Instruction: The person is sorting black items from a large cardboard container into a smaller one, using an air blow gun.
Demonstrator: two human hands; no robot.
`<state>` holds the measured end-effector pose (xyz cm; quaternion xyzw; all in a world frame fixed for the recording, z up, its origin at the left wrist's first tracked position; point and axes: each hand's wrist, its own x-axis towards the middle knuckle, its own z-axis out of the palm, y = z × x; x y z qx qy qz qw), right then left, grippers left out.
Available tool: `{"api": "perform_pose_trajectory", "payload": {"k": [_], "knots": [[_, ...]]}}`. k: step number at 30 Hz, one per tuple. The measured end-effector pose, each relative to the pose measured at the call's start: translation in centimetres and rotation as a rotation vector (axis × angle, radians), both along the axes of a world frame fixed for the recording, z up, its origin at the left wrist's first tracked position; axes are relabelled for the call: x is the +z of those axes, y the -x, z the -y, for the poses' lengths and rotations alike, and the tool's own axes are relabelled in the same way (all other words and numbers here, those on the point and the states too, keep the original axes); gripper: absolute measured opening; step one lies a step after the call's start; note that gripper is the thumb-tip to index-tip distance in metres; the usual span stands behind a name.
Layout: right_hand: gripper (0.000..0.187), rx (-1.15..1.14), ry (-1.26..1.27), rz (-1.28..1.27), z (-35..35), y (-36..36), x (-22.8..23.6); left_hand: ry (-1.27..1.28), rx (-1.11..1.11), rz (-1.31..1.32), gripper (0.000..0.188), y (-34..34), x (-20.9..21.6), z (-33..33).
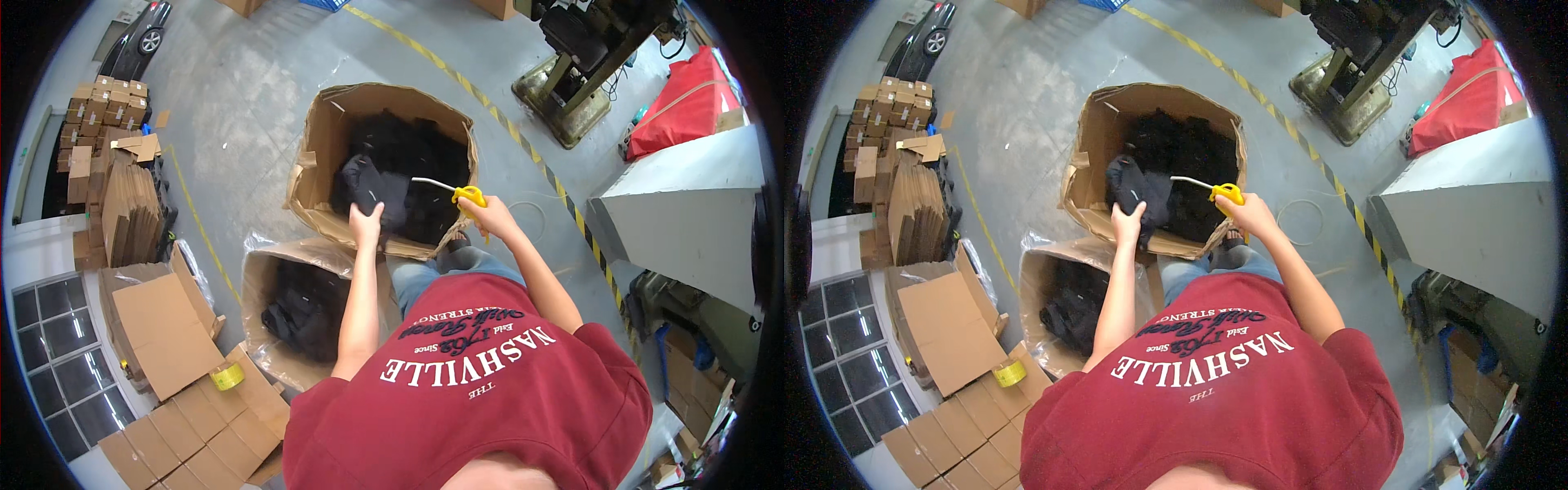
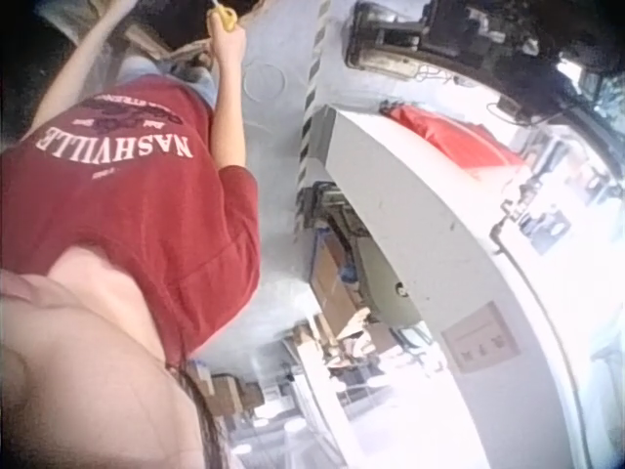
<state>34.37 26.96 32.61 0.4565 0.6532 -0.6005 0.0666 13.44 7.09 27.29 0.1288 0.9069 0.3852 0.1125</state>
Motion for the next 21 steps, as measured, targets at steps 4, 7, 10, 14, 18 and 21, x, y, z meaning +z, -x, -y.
{"api": "perform_pose_trajectory", "payload": {"k": [4, 7, 10, 14, 18, 21], "knots": [[0.052, 0.326, 0.188, 0.018, 0.5, 0.5, 0.6, 0.420, -0.331, -0.349, 0.046, -0.5, 1.8, 2.9], [0.052, 0.297, -0.065, -0.061, 1.5, 0.5, -1.1, 0.395, -0.330, -0.313, 0.043, 1.2, 4.0, 7.9], [0.052, 0.307, 0.168, -0.004, 2.0, 1.0, 0.4, 0.542, -0.084, -0.366, 0.047, 3.4, 5.7, 15.4], [0.050, 0.311, 0.331, 0.042, 2.8, 1.3, -2.0, 0.872, 0.212, -0.274, 0.053, 5.4, 7.3, 25.0], [0.048, 0.311, 0.254, 0.157, 4.0, 1.0, -5.5, 1.085, 0.359, -0.214, 0.068, 5.9, 4.7, 24.8], [0.045, 0.235, 0.318, 0.201, 6.1, 1.4, -7.6, 0.415, 0.126, -0.055, 0.039, 8.4, -0.1, 21.6]]}}
